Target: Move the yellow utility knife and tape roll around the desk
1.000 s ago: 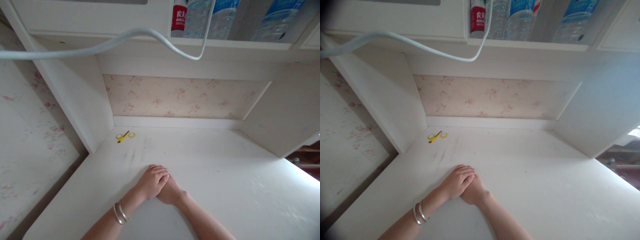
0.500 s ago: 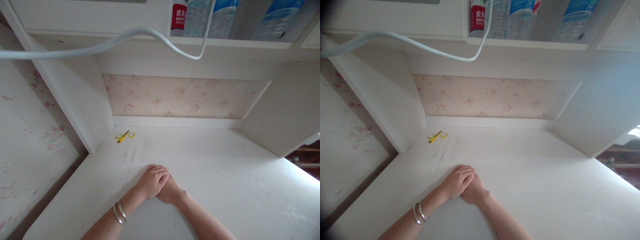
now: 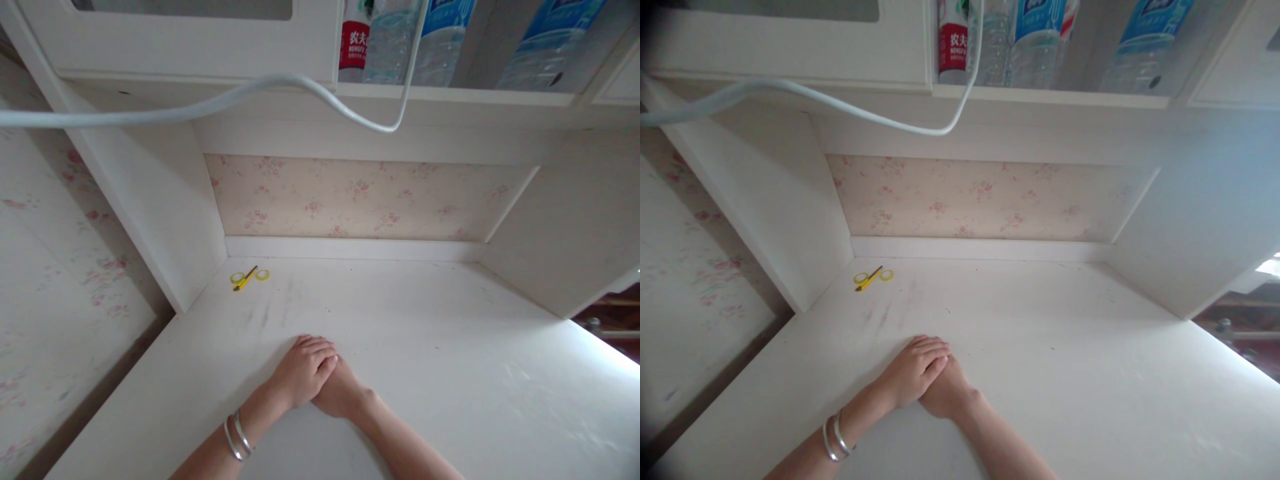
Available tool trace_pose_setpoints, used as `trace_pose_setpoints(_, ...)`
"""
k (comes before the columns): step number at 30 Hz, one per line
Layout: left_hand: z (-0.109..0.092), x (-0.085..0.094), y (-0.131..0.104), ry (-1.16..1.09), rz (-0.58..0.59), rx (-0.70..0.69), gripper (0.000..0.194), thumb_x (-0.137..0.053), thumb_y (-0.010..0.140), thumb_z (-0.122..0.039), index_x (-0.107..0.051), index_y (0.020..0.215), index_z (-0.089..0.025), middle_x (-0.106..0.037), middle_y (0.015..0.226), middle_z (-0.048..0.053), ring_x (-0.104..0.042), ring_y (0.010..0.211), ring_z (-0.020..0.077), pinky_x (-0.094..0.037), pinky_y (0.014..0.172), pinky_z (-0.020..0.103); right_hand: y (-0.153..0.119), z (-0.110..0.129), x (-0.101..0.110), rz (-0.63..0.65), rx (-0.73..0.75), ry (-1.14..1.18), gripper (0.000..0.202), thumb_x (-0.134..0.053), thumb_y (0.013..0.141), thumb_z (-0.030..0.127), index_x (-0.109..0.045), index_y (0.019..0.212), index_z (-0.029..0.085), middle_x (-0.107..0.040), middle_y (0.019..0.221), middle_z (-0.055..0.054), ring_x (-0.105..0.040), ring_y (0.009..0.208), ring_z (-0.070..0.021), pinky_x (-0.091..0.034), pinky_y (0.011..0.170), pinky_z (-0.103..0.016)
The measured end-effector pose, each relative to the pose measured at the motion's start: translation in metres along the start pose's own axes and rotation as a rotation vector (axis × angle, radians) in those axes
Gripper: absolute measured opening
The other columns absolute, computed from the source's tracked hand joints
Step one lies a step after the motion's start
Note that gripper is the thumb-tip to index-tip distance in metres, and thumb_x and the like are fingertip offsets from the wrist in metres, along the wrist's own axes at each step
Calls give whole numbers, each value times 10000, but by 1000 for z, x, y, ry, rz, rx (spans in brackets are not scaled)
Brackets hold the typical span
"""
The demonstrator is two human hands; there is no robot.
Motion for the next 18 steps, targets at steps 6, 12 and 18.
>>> trace_pose_setpoints(6, 0, 0, 0, -2, 1, -6, 342, -312, 927, -272, -615, 1080, -240, -626, 1126, 12, -524, 1083, 144, -316, 1012, 350, 1, -1, 5, 12, 2, 21, 477, -420, 876, 264, -348, 1334, 152, -366, 1369, -138, -326, 1241, -296, -311, 1005, -460)
trace_pose_setpoints(12, 0, -1, 0, 4, 8, 3, 338, -311, 927, -275, -613, 1077, -249, -627, 1122, -2, -524, 1078, 136, -318, 1007, 339, 1, -1, 1, 39, -21, 11, 479, -407, 875, 243, -335, 1335, 129, -363, 1365, -155, -319, 1239, -298, -309, 1001, -461)
trace_pose_setpoints(18, 0, 0, 0, -4, 12, -6, 360, -290, 932, -278, -612, 1083, -226, -631, 1116, 22, -521, 1080, 147, -308, 1009, 355, 1, -1, -3, 14, -29, 5, 497, -422, 870, 251, -329, 1342, 126, -364, 1363, -155, -315, 1240, -307, -304, 1007, -462)
Point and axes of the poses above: each hand's wrist, its own y-axis towards the middle knuckle, its own x-axis out of the back of the hand, z = x × y, the point moved 1 cm from there along y, towards the middle knuckle
